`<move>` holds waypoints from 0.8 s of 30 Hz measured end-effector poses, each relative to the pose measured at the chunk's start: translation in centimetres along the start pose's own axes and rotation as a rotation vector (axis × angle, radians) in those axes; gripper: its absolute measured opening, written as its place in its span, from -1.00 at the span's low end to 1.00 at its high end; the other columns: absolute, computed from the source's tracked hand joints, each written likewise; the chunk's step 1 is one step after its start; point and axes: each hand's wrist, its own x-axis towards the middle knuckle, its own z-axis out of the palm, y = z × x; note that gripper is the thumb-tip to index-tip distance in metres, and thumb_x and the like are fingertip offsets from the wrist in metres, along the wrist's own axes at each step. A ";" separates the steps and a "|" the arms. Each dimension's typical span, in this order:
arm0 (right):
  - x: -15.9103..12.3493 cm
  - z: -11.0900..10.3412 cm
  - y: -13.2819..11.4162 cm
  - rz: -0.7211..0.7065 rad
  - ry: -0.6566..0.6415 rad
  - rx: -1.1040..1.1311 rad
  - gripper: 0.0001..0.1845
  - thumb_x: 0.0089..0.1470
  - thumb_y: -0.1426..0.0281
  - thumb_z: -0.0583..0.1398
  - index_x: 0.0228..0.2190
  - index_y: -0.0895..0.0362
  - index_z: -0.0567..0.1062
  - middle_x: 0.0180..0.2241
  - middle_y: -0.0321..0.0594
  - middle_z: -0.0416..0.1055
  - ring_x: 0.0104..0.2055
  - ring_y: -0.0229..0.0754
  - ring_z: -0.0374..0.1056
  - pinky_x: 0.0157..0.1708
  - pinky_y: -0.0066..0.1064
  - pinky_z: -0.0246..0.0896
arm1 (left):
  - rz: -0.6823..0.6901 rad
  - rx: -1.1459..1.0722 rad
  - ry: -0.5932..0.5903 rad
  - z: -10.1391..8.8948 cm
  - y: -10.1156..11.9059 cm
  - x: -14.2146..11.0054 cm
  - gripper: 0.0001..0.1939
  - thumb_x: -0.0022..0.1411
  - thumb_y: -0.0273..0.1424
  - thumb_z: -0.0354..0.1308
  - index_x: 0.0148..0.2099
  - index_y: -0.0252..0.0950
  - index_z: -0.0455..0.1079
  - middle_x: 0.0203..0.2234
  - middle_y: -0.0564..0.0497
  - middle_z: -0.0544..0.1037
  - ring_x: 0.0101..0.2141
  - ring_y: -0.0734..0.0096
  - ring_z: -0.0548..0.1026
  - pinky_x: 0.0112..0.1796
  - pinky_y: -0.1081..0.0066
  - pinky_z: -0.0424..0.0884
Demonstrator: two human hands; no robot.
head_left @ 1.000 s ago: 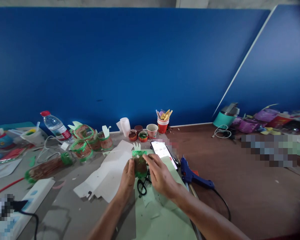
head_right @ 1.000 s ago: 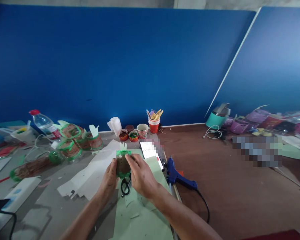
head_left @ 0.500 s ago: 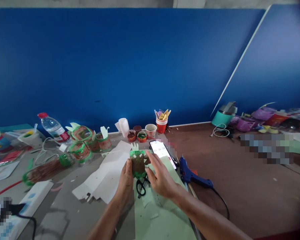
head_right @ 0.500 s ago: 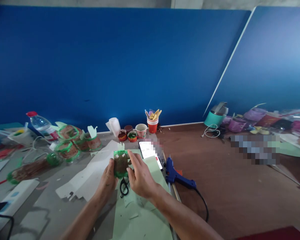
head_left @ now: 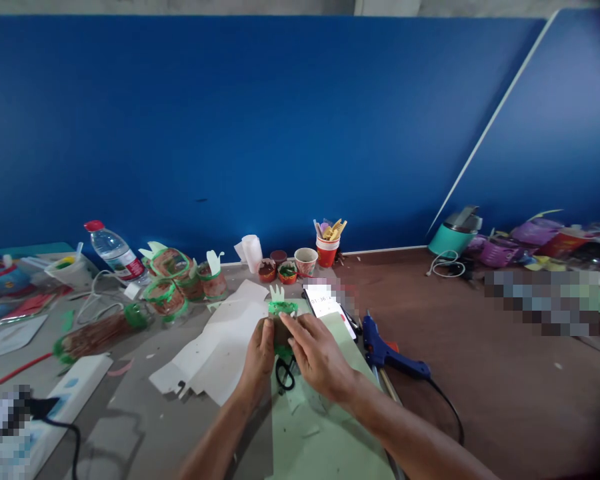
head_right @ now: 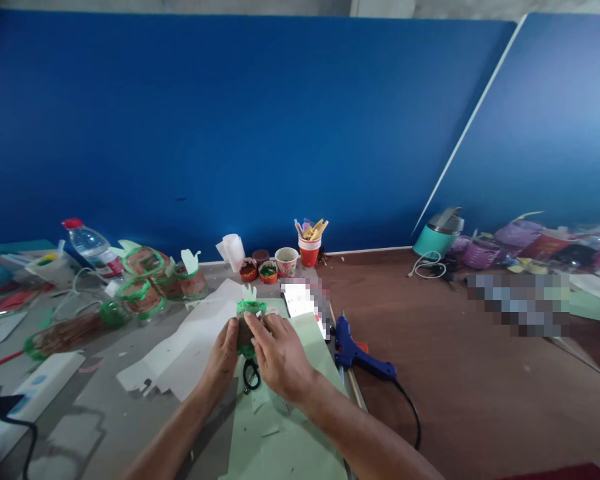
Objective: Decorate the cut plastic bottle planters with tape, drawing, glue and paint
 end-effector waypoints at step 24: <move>0.7 -0.5 0.7 0.374 0.190 0.480 -0.77 0.23 0.39 0.01 -0.40 0.12 0.42 -0.50 -0.28 0.32 -0.43 -0.23 0.29 -0.42 -0.45 0.22 | -0.052 0.015 0.086 -0.4 0.6 0.3 -0.43 0.14 0.12 0.07 -0.23 -0.31 0.52 -0.27 -0.12 0.62 -0.20 0.15 0.52 -0.13 0.28 0.40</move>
